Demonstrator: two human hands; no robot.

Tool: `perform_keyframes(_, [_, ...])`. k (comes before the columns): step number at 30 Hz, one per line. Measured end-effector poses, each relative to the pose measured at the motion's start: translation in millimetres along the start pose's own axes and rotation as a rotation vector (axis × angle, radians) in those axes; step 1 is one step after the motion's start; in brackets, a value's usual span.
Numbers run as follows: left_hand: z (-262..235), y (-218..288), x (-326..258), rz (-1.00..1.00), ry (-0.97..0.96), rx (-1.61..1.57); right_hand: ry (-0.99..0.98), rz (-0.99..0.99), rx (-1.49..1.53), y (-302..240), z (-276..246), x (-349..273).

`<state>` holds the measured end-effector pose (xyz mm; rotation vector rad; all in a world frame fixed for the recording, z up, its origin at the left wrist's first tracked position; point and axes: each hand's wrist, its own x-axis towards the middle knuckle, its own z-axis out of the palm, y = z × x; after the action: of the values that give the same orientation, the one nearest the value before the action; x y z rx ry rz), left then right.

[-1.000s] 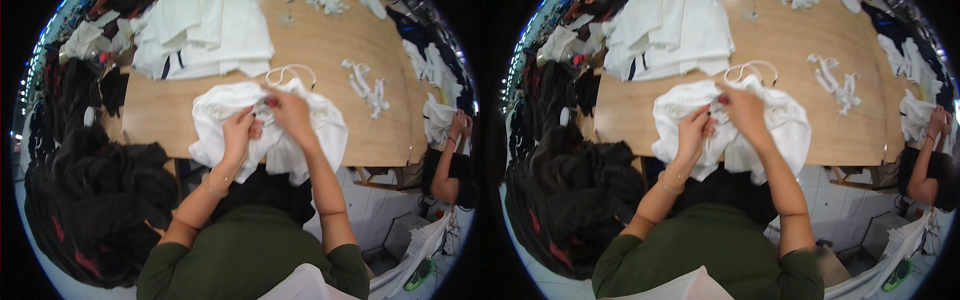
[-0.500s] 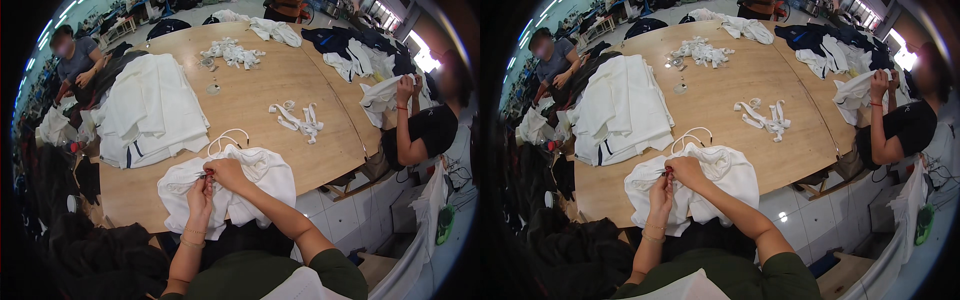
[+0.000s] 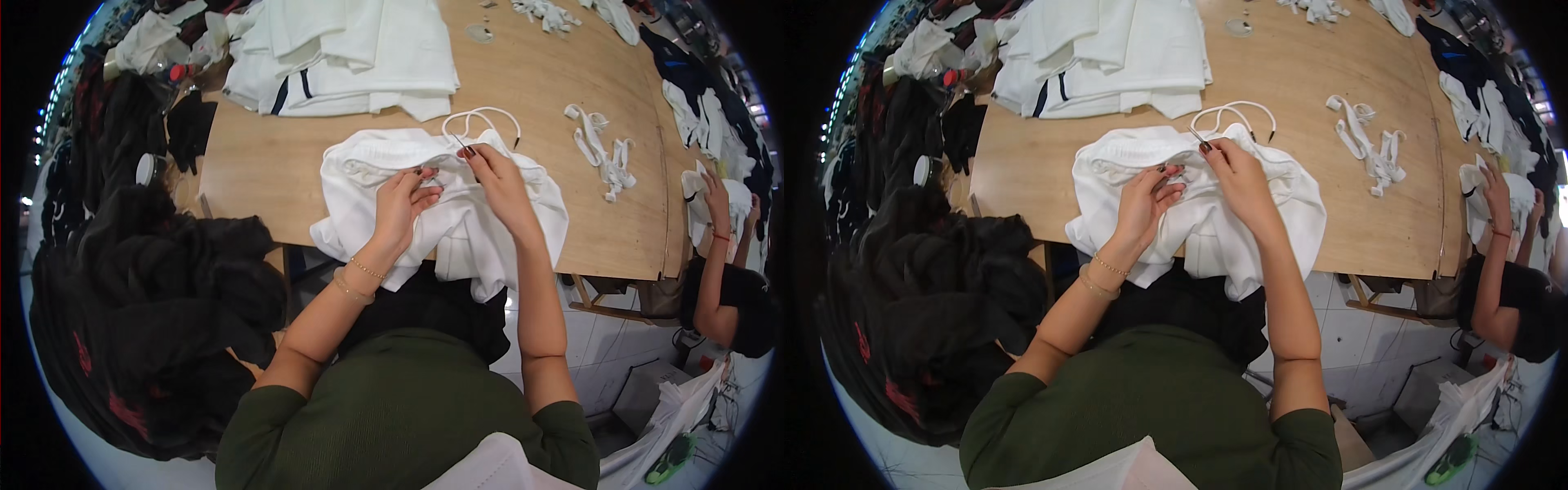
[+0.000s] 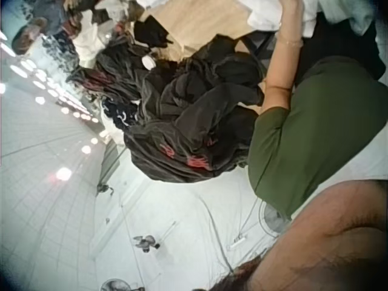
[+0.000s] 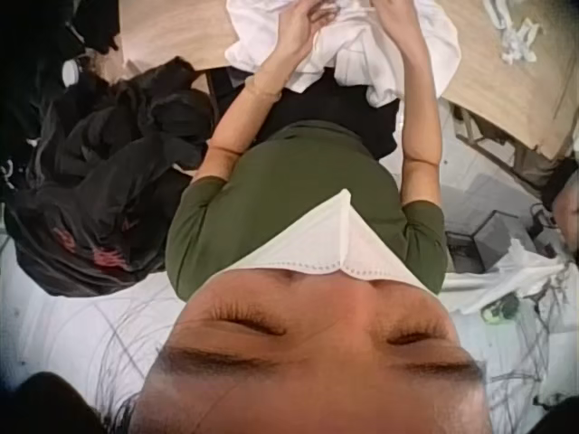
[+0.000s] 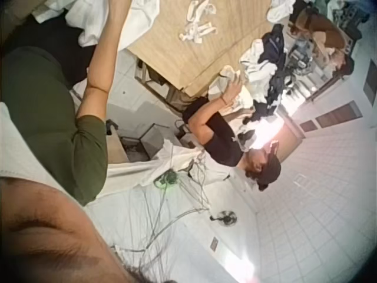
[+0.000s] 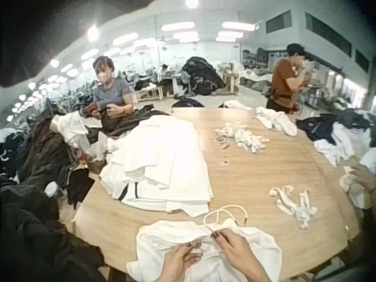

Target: The recorder is using thread snips to trim excess threads from white trousers on a factory workbench.

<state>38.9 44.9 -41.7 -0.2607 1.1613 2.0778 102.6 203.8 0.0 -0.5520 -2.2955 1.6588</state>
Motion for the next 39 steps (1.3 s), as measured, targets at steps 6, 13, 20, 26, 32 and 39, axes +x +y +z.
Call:
perform_keyframes(6, [-8,-1,1,-0.001,-0.032,0.049,-0.150,0.255,-0.040,-15,-3,-7])
perform_keyframes(13, [-7,0,1,-0.021,-0.064,0.195,-0.188,0.283,-0.206,4,1,8])
perform_keyframes(20, [-10,-2,5,-0.020,-0.077,0.232,-0.295,0.279,-0.357,-24,0,16])
perform_keyframes(26, [-9,-2,3,-0.016,-0.080,0.231,-0.292,0.223,-0.437,-25,3,20])
perform_keyframes(32, [-9,-3,4,-0.013,-0.078,0.235,-0.306,0.175,-0.589,-32,6,26])
perform_keyframes(39, [-7,-4,4,0.009,-0.070,0.238,-0.347,0.131,-0.714,-41,8,33])
